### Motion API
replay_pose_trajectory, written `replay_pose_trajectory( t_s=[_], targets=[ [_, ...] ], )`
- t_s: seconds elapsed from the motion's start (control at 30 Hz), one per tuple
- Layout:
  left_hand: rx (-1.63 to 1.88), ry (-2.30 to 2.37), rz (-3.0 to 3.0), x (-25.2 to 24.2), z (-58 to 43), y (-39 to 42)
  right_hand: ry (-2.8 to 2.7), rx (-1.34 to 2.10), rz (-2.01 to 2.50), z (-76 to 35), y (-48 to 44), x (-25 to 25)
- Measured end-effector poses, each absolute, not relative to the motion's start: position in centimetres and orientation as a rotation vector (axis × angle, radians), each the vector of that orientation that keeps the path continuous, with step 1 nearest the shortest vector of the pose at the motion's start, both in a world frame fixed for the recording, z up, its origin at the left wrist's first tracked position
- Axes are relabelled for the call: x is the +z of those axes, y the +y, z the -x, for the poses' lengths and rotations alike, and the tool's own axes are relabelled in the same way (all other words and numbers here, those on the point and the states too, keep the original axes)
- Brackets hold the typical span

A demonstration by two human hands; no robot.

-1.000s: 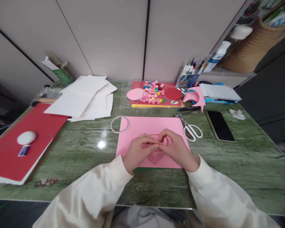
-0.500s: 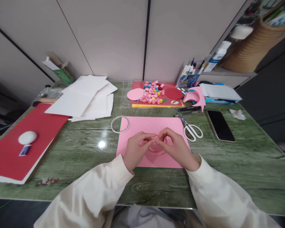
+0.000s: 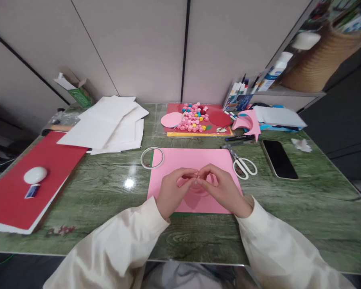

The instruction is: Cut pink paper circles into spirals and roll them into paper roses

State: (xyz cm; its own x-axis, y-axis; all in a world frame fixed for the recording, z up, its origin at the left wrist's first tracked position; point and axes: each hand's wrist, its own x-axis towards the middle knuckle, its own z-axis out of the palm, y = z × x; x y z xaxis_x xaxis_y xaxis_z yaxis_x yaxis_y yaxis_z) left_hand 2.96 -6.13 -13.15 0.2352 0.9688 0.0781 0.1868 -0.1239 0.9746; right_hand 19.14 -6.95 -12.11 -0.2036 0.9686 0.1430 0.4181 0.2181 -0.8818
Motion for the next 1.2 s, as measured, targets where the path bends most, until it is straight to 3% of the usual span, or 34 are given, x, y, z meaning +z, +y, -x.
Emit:
replay_pose_trajectory(
  t_s=[0.4, 0.8, 1.2],
  targets=[
    [1.024, 1.105, -1.560, -13.4, -3.0, -6.4, -1.877, 0.725, 1.340, -19.5, -6.8, -12.6],
    [0.984, 0.850, -0.961, -12.7, -3.0, -6.4, -2.157, 0.026, 1.246, -19.9, -6.7, -14.2],
    [0.926, 0.617, -0.563, -12.9, -2.8, -6.3, -1.968, 0.064, 1.176, -19.6, -7.1, -14.3]
  ],
)
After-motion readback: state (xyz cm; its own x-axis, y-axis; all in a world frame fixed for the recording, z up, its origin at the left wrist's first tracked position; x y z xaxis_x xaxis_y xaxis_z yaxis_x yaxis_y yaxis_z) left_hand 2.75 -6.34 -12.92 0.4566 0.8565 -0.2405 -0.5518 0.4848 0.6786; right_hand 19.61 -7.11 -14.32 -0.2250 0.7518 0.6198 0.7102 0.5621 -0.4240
